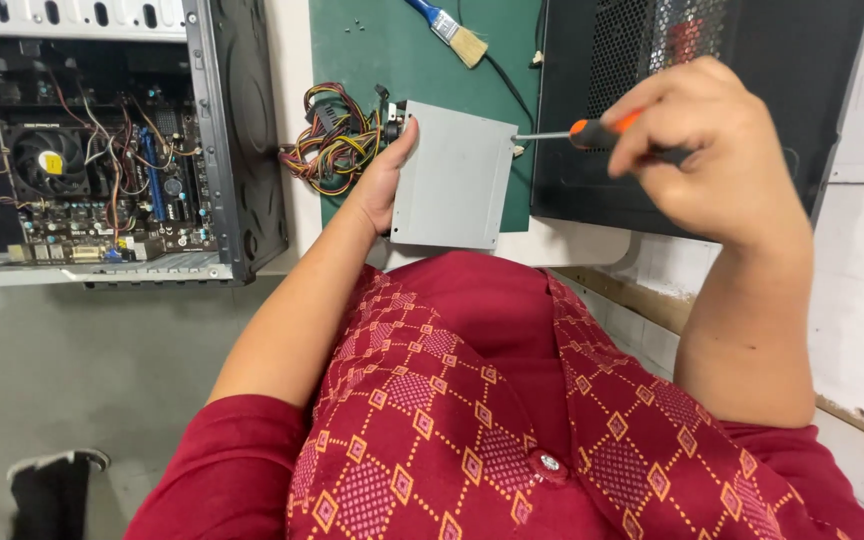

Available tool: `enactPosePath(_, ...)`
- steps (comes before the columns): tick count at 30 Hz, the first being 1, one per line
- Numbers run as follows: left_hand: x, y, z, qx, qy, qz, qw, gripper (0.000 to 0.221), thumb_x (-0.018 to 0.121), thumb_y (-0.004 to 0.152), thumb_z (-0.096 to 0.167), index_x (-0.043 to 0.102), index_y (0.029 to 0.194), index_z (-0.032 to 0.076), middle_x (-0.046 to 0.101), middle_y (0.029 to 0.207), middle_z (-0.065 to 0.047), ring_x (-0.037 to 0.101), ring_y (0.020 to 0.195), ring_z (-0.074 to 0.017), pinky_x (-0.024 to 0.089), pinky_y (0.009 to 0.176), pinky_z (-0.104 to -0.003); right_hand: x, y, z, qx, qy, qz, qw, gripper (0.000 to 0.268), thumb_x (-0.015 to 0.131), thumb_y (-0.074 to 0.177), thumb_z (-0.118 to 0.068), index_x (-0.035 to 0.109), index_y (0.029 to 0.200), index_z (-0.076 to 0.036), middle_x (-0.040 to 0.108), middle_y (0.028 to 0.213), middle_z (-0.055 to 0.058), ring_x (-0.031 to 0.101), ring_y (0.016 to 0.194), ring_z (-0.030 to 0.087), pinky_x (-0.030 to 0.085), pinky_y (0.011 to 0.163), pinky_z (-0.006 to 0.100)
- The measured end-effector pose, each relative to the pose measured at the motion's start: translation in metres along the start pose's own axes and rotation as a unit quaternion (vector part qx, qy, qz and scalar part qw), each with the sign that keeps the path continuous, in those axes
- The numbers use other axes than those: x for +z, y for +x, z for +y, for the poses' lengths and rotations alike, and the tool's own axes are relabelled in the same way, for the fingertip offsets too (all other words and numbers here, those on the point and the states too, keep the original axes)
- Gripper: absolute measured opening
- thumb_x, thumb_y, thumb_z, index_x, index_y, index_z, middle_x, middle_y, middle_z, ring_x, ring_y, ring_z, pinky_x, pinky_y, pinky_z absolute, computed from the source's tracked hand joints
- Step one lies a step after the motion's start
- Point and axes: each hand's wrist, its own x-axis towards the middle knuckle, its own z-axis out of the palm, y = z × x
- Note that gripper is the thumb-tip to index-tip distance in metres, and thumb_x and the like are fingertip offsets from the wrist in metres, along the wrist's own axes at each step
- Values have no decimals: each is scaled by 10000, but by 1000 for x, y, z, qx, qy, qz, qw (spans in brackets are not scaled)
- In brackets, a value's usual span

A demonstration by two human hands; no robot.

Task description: A person is seen removing and repositioning a power supply unit from a computer case using a screwdriver on a repair bench.

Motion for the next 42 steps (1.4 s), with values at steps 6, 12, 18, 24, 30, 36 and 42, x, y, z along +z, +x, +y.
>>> enactPosePath(6, 2, 2, -1, 12, -46, -13, 999, 568, 719, 831, 512, 725, 1163, 51, 762, 1050, -151, 739, 935, -321, 592, 863, -461, 1, 6, -27, 64, -37, -2, 997, 279, 639, 871, -123, 615, 1143, -68, 583, 1238, 170, 582, 1116, 336, 440, 921, 512)
enactPosePath(12, 17, -3, 3, -12, -88, -37, 995, 679, 692, 798, 548, 667, 1248, 39, 705, 1150, -194, 686, 1019, -372, 524, 919, -510, 7, -3, -4, 99, -83, 53, 990, 235, 719, 1062, -36, 553, 1212, 36, 555, 1165, 178, 561, 995, 328, 489, 747, 428)
enactPosePath(18, 26, -6, 4, -42, -124, -73, 989, 858, 669, 752, 585, 567, 1390, 20, 619, 1323, -240, 606, 1175, -424, 429, 1039, -565, 5, -8, -5, 42, 71, 46, 996, 222, 623, 752, 88, 622, 932, -42, 718, 1095, 112, 604, 1118, 268, 458, 962, 377)
enactPosePath(24, 38, -12, 8, -54, -130, -113, 984, 1024, 672, 701, 612, 488, 1493, -12, 555, 1450, -283, 557, 1285, -457, 374, 1124, -600, -4, -3, -25, 93, -54, 34, 994, 360, 659, 907, -135, 540, 1202, 32, 525, 1311, 231, 564, 1130, 366, 459, 863, 478)
enactPosePath(30, 37, -15, 10, -44, -158, -122, 979, 1046, 667, 720, 595, 421, 1540, -8, 474, 1524, -299, 489, 1358, -481, 315, 1162, -639, -9, -18, -13, 130, -47, 101, 985, 359, 890, 1030, -109, 595, 1201, 3, 593, 1162, 130, 556, 956, 245, 452, 790, 341)
enactPosePath(36, 15, 4, 5, -13, -167, -116, 979, 928, 713, 726, 568, 510, 1442, 13, 554, 1409, -272, 551, 1266, -453, 379, 1097, -612, -8, -14, -12, -3, 22, 100, 995, 216, 696, 880, 155, 630, 1016, 0, 725, 1127, 173, 654, 1149, 322, 443, 1092, 456)
enactPosePath(42, -4, 14, 4, 16, -164, -99, 981, 758, 704, 801, 568, 641, 1333, 31, 688, 1276, -228, 666, 1140, -409, 485, 1028, -560, -21, -25, -16, 62, -73, 88, 992, 273, 829, 946, -26, 687, 1172, 36, 711, 1174, 161, 650, 1110, 336, 492, 1001, 436)
